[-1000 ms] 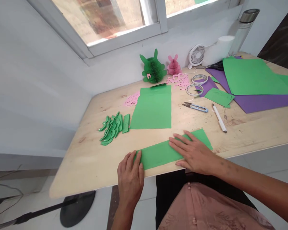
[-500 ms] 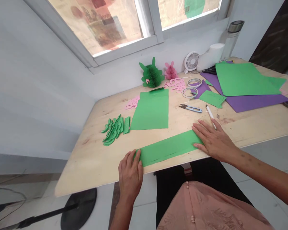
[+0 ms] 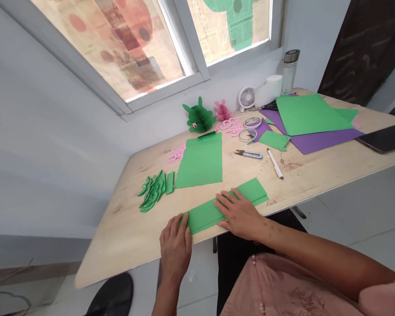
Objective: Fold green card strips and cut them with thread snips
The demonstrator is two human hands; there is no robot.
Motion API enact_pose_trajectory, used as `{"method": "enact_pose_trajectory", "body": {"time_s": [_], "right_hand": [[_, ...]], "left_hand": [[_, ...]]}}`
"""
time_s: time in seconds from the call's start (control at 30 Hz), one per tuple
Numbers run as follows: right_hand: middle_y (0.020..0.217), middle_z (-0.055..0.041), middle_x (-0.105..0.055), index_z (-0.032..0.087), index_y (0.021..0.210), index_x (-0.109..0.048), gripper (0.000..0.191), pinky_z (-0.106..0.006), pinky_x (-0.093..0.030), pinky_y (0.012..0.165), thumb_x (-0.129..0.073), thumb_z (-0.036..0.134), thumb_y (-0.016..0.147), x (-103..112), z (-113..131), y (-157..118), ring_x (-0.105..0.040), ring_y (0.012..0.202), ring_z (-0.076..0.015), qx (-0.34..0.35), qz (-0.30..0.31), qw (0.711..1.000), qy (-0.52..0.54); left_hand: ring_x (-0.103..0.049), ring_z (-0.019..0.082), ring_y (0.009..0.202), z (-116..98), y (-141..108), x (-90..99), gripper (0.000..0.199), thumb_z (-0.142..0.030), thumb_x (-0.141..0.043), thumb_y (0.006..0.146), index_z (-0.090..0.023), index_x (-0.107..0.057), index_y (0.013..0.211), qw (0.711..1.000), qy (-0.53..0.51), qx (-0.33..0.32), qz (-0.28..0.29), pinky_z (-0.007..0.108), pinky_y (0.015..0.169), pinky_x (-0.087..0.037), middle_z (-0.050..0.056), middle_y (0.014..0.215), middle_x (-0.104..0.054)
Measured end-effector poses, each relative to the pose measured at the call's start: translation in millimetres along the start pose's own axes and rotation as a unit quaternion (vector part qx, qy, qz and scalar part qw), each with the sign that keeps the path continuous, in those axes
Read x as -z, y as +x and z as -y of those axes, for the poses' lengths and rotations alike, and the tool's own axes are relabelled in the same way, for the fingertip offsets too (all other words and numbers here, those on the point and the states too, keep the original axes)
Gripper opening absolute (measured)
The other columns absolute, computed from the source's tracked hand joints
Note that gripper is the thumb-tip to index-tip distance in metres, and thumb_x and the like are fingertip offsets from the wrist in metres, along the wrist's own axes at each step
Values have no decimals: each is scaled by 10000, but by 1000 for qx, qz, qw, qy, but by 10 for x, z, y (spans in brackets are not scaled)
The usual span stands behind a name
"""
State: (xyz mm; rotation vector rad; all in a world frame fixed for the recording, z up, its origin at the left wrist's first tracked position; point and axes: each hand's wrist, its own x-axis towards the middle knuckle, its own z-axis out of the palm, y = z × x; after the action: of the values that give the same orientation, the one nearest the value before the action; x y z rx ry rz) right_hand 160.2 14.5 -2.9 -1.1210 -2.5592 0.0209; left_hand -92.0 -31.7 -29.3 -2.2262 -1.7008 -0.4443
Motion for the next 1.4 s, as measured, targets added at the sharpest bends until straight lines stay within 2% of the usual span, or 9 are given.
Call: {"method": "enact_pose_trajectory", "body": {"time_s": [0.13,0.3,0.43,0.57,0.77,0.9,1.17,1.3,1.4], "right_hand": [[1452,-127,-455,127,1372,-491,586,-450,-273,1103,-435,511,933,4,-289,-194,-389,1340,-274,-24,11,999,-27],[1452,-137,-452,130,1430,-413,582,-511,-247,1091,-376,465,956,147,-785,-604,-377,1349,-294,-48,-20,994,-98],[1433,-151,-473,117,1404,-448,572,-530,-250,1076,-368,465,957,202,-925,-741,-408,1322,-314,-59,-36,990,-126],[1396,-157,-513,88,1354,-500,538,-543,-224,1091,-363,434,966,234,-794,-657,-392,1329,-324,-76,-51,987,-134],[1459,-159,-436,114,1349,-502,507,-602,-137,1111,-429,415,948,370,-558,-420,-315,1374,-337,-91,-89,983,-129],[1447,-160,-451,118,1352,-503,470,-597,-162,1108,-409,361,960,448,-479,-308,-322,1372,-334,-47,-68,989,-121],[1423,-126,-492,144,1347,-521,476,-488,-243,1125,-437,399,954,17,78,67,-393,1339,-274,57,0,998,-22],[1423,-129,-489,130,1349,-520,466,-488,-278,1108,-401,369,966,-95,135,98,-396,1336,-279,65,2,998,-16],[1409,-133,-505,101,1365,-496,464,-490,-260,1116,-391,306,963,-89,111,82,-387,1342,-282,70,-2,997,-15]], "left_hand": [[-498,273,1209,0,-7,-21,425,-245,-346,948,-183,-523,1330,1000,-4,3,-12,440,993,-389,138,1243,-599],[-484,275,1232,-12,-9,-38,432,-243,-342,946,-190,-525,1334,1000,-6,8,-16,446,1002,-387,134,1247,-603],[-492,267,1223,-33,-1,-34,426,-245,-345,945,-182,-537,1321,1000,-8,14,-13,436,1009,-384,131,1245,-607],[-489,269,1226,-61,16,-13,409,-239,-349,945,-171,-556,1292,1000,0,16,-8,421,995,-386,128,1241,-608],[-500,270,1207,-90,52,36,390,-236,-370,935,-168,-564,1267,1000,15,21,16,412,965,-397,124,1246,-604],[-504,271,1202,-115,84,66,387,-231,-373,930,-164,-571,1256,999,16,25,23,415,965,-401,123,1256,-603],[-468,279,1269,-159,67,144,397,-240,-364,939,-200,-561,1281,998,30,53,36,515,1056,-315,115,1313,-587],[-396,293,1343,-367,136,185,416,-240,-341,950,-176,-520,1321,997,9,71,31,557,1101,-240,110,1384,-533],[-378,243,1366,-578,265,167,453,-250,-331,956,-189,-437,1392,997,-48,9,54,512,1132,-236,80,1422,-499]]}}
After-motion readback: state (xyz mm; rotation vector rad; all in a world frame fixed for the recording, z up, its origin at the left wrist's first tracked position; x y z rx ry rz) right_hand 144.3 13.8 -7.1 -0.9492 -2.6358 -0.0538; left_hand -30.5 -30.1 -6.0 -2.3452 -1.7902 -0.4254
